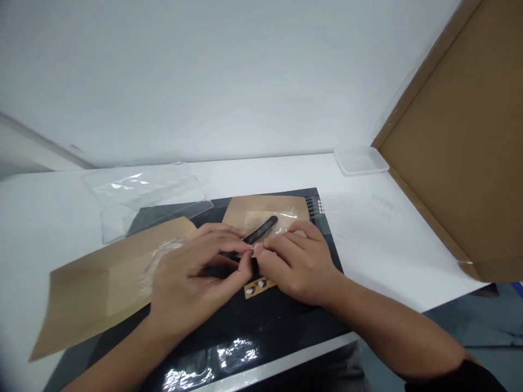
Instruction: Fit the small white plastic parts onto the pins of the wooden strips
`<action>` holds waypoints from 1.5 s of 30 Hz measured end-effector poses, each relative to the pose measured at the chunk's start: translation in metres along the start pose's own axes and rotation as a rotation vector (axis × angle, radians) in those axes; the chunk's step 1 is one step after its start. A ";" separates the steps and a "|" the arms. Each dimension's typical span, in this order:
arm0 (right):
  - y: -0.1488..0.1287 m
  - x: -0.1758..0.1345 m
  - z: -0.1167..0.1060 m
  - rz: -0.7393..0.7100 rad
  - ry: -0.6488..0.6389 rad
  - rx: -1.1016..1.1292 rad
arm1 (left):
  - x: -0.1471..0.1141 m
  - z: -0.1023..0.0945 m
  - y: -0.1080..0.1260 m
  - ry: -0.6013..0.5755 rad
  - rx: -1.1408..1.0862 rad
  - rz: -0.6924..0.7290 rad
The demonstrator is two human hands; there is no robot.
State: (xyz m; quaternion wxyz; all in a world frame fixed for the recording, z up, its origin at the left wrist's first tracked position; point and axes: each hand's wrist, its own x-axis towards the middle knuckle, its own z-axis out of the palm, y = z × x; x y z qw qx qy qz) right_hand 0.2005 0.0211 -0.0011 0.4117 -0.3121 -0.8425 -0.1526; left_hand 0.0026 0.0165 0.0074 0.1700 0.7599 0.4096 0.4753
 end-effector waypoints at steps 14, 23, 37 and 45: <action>-0.001 -0.006 0.013 0.166 0.035 0.200 | 0.003 -0.002 0.003 -0.061 -0.177 -0.205; -0.003 0.000 0.011 0.267 0.021 0.345 | 0.004 -0.003 0.002 -0.083 -0.271 -0.316; -0.003 0.000 0.010 0.441 0.009 0.715 | 0.009 -0.006 0.007 -0.131 -0.622 -0.526; -0.002 0.004 0.006 0.466 -0.006 0.784 | 0.008 -0.005 0.003 -0.124 -0.645 -0.467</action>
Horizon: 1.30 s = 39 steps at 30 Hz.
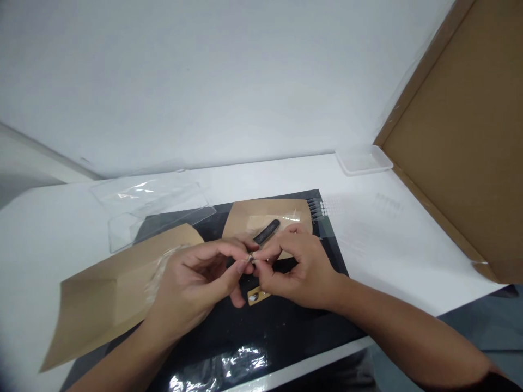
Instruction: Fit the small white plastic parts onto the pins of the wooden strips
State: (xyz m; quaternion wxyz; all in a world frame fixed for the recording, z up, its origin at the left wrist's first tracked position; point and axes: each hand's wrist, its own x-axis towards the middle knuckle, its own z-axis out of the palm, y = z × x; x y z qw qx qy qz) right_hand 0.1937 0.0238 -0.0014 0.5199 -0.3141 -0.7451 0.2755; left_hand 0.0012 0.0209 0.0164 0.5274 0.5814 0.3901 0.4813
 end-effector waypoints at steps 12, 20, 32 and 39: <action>0.012 -0.001 -0.003 -0.315 0.044 -0.404 | -0.001 -0.002 0.000 0.016 0.195 0.065; 0.013 0.000 -0.012 -0.470 -0.024 -0.591 | 0.000 -0.006 0.000 -0.029 0.339 0.133; 0.009 0.001 -0.013 -0.429 -0.077 -0.550 | 0.002 -0.012 0.004 -0.112 0.422 0.279; 0.014 0.000 -0.011 -0.439 -0.036 -0.593 | 0.001 -0.008 -0.001 -0.007 0.405 0.329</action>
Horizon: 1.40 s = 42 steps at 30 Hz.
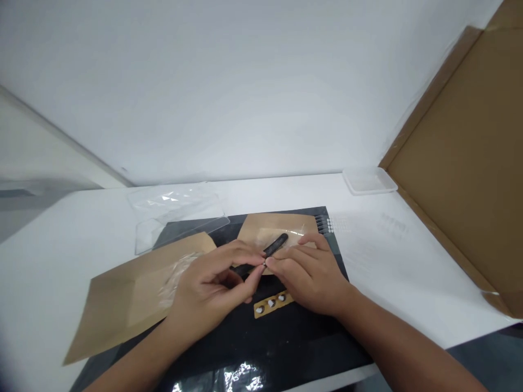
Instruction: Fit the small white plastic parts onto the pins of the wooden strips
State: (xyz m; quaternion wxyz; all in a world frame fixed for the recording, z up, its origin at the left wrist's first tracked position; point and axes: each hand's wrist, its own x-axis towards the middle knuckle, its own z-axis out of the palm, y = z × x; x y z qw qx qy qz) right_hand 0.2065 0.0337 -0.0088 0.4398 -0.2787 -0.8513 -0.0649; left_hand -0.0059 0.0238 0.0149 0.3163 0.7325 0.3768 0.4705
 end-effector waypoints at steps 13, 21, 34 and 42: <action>0.000 -0.002 0.010 0.073 0.093 0.055 | 0.000 0.000 -0.004 -0.036 -0.196 -0.158; 0.004 -0.002 0.010 0.175 0.035 0.326 | 0.002 -0.009 -0.013 -0.199 -0.210 -0.098; -0.008 -0.008 0.008 0.582 -0.177 1.062 | 0.001 -0.011 -0.008 -0.038 0.147 0.409; -0.008 -0.006 0.004 0.626 -0.268 0.980 | 0.003 -0.014 -0.011 -0.139 0.153 0.321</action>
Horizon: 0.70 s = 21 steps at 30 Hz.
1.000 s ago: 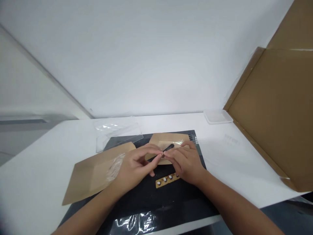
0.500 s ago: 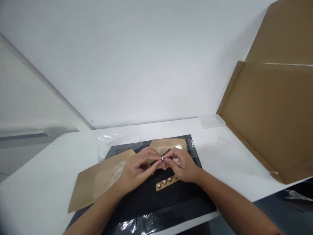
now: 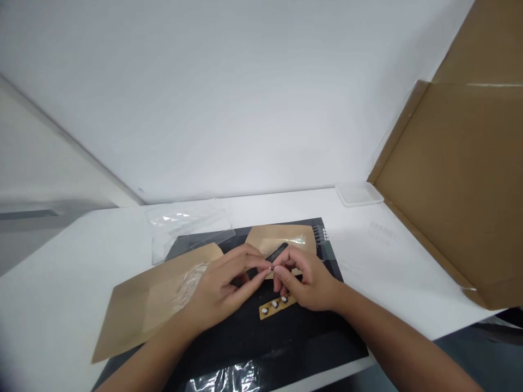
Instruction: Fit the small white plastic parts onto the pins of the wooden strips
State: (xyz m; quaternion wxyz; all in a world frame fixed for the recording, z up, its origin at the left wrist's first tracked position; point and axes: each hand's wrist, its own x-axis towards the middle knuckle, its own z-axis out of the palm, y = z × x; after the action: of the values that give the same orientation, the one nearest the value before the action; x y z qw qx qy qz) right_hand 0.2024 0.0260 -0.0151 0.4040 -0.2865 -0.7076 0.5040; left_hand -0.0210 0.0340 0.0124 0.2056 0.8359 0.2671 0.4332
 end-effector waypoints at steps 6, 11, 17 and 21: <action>-0.006 0.000 0.001 -0.094 0.033 -0.197 | -0.003 0.004 0.002 -0.028 -0.092 -0.139; -0.004 0.003 0.001 -0.202 0.126 -0.388 | -0.004 0.008 0.001 0.000 -0.099 -0.181; -0.004 0.005 0.000 -0.265 0.283 -0.514 | -0.005 0.009 -0.003 0.062 -0.068 -0.097; -0.006 0.004 0.004 -0.300 0.348 -0.545 | -0.004 0.011 -0.002 0.118 -0.045 -0.062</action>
State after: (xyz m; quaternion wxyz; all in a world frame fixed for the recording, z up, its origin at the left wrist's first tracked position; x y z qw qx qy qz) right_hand 0.1968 0.0255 -0.0088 0.4965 -0.3581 -0.7710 0.1754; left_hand -0.0143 0.0317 0.0030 0.2216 0.7954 0.2948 0.4809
